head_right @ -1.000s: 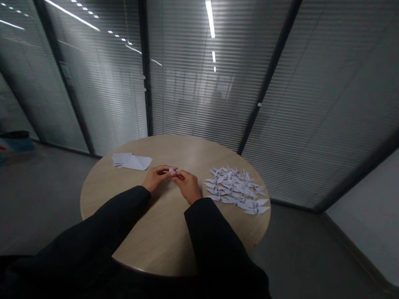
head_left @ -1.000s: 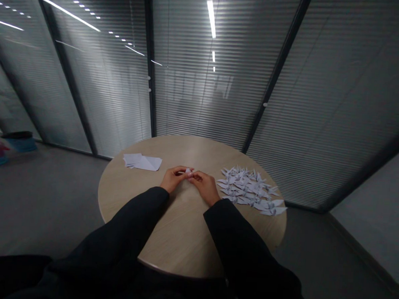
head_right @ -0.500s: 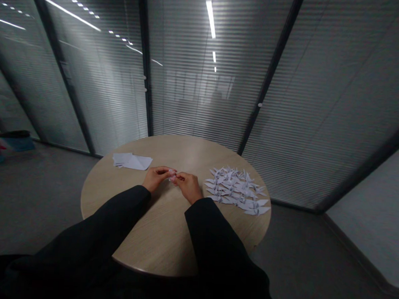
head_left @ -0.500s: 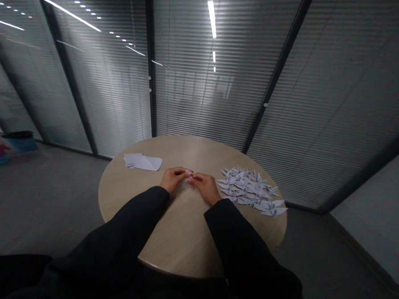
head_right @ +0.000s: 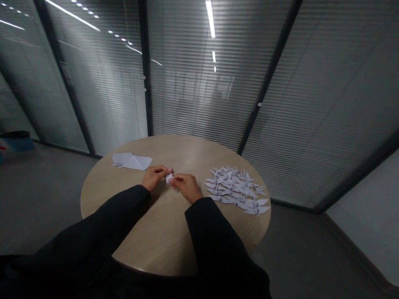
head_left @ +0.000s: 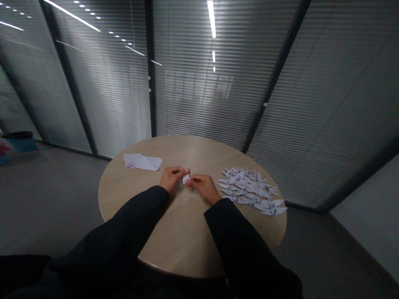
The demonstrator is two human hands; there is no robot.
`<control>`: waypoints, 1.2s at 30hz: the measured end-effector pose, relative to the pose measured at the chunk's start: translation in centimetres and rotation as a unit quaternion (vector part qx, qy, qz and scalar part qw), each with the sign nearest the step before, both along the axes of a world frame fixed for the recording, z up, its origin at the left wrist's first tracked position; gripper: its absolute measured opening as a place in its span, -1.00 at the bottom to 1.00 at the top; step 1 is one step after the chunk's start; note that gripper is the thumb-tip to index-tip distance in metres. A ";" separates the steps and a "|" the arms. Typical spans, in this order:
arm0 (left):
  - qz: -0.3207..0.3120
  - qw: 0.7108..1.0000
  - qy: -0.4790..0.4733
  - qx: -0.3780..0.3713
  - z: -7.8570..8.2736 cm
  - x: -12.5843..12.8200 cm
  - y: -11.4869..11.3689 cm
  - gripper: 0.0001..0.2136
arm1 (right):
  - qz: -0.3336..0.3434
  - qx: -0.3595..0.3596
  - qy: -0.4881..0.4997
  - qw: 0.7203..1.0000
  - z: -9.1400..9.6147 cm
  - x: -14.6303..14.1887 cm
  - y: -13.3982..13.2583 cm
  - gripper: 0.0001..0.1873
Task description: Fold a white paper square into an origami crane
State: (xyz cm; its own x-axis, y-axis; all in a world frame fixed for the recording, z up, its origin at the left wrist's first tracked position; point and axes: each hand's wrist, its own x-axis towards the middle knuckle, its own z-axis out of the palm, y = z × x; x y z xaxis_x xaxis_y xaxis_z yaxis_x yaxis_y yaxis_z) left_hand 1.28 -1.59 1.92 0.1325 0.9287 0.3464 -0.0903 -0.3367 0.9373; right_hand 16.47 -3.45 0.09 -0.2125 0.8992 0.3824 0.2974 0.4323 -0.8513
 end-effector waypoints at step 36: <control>-0.029 0.999 0.007 0.026 -1.7 0.3 1.3 -0.77 | -0.033 -0.047 0.087 0.995 -0.5 -0.1 0.6 -0.83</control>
State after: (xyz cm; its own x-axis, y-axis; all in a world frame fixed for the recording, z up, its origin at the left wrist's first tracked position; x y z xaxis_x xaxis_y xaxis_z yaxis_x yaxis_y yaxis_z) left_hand 1.54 -0.26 0.26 0.1907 0.9002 0.3916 -0.0979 -0.3794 0.9200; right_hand 16.32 -2.84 -0.43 -0.0905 0.9426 0.3214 0.1676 0.3325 -0.9281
